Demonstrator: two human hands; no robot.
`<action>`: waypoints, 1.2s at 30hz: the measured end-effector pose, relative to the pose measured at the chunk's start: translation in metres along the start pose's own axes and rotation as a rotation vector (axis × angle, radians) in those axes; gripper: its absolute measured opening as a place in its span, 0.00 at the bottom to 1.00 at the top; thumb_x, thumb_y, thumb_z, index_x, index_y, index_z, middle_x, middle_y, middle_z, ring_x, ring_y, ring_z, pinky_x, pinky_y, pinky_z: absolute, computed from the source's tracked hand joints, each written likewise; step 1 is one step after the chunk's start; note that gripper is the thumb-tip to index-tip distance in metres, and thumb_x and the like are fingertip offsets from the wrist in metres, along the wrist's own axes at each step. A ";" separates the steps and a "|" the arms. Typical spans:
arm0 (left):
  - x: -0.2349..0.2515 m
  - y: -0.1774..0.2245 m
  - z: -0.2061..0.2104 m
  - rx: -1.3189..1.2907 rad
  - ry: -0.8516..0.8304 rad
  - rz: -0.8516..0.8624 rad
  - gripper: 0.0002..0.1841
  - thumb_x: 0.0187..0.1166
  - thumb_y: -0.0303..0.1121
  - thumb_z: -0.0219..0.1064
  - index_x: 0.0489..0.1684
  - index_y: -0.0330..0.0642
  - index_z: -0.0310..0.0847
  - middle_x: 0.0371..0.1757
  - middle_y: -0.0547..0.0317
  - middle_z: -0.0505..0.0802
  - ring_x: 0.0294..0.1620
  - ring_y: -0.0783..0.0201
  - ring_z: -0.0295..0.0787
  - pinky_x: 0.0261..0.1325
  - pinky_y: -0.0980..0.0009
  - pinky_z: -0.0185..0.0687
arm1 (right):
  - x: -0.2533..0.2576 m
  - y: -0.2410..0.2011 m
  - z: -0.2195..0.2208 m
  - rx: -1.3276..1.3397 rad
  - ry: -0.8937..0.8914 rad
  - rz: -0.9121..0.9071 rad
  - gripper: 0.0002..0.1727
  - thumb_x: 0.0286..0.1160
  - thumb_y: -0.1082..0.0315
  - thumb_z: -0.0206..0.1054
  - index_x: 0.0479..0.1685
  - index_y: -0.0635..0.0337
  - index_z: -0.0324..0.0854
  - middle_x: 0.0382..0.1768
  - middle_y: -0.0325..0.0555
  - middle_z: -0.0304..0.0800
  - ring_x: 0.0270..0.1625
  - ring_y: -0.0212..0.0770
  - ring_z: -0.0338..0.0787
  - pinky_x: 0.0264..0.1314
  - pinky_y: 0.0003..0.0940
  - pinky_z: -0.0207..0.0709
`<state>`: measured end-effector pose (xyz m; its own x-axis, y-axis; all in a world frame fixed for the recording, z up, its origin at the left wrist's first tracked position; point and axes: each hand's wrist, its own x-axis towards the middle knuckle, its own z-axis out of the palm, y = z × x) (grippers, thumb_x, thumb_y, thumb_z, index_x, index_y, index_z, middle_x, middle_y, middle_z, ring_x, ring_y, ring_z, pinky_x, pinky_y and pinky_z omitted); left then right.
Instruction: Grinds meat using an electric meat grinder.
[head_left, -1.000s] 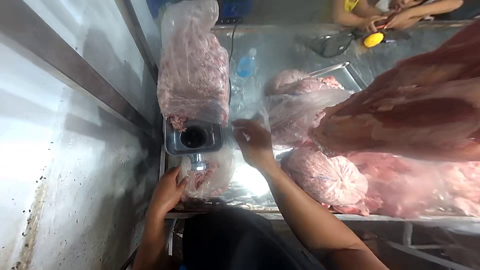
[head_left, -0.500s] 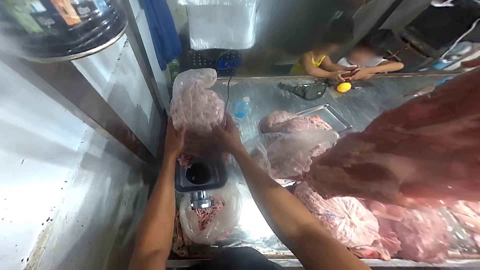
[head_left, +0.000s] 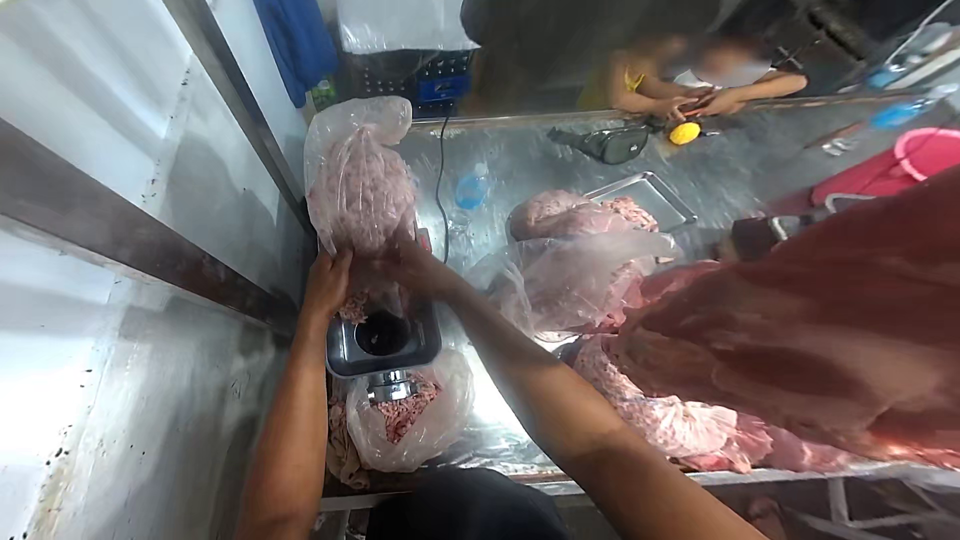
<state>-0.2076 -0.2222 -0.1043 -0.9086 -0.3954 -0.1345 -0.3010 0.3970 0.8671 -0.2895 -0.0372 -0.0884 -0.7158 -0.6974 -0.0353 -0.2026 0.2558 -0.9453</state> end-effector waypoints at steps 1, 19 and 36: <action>-0.006 0.001 -0.002 0.017 0.020 0.006 0.29 0.92 0.55 0.49 0.82 0.46 0.69 0.71 0.43 0.86 0.72 0.48 0.83 0.75 0.40 0.74 | 0.002 0.002 -0.010 -0.078 -0.018 -0.012 0.50 0.80 0.60 0.71 0.92 0.71 0.40 0.70 0.64 0.82 0.70 0.50 0.87 0.78 0.50 0.79; 0.117 0.101 -0.009 0.529 0.127 0.448 0.51 0.79 0.65 0.60 0.98 0.50 0.39 0.94 0.36 0.53 0.93 0.36 0.49 0.89 0.39 0.53 | -0.038 0.005 0.068 -0.584 -0.179 0.269 0.28 0.84 0.69 0.58 0.83 0.66 0.67 0.78 0.65 0.76 0.81 0.58 0.77 0.84 0.55 0.69; 0.137 0.153 -0.066 0.164 0.262 0.389 0.23 0.90 0.47 0.53 0.45 0.33 0.83 0.40 0.49 0.87 0.43 0.60 0.84 0.53 0.56 0.80 | -0.067 0.029 0.099 -0.556 0.489 -0.360 0.28 0.72 0.78 0.59 0.76 0.79 0.73 0.68 0.71 0.86 0.71 0.64 0.88 0.77 0.49 0.80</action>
<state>-0.3594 -0.2704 0.0416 -0.8657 -0.3787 0.3273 -0.0151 0.6733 0.7392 -0.1813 -0.0491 -0.1457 -0.7281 -0.4623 0.5061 -0.6847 0.4560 -0.5685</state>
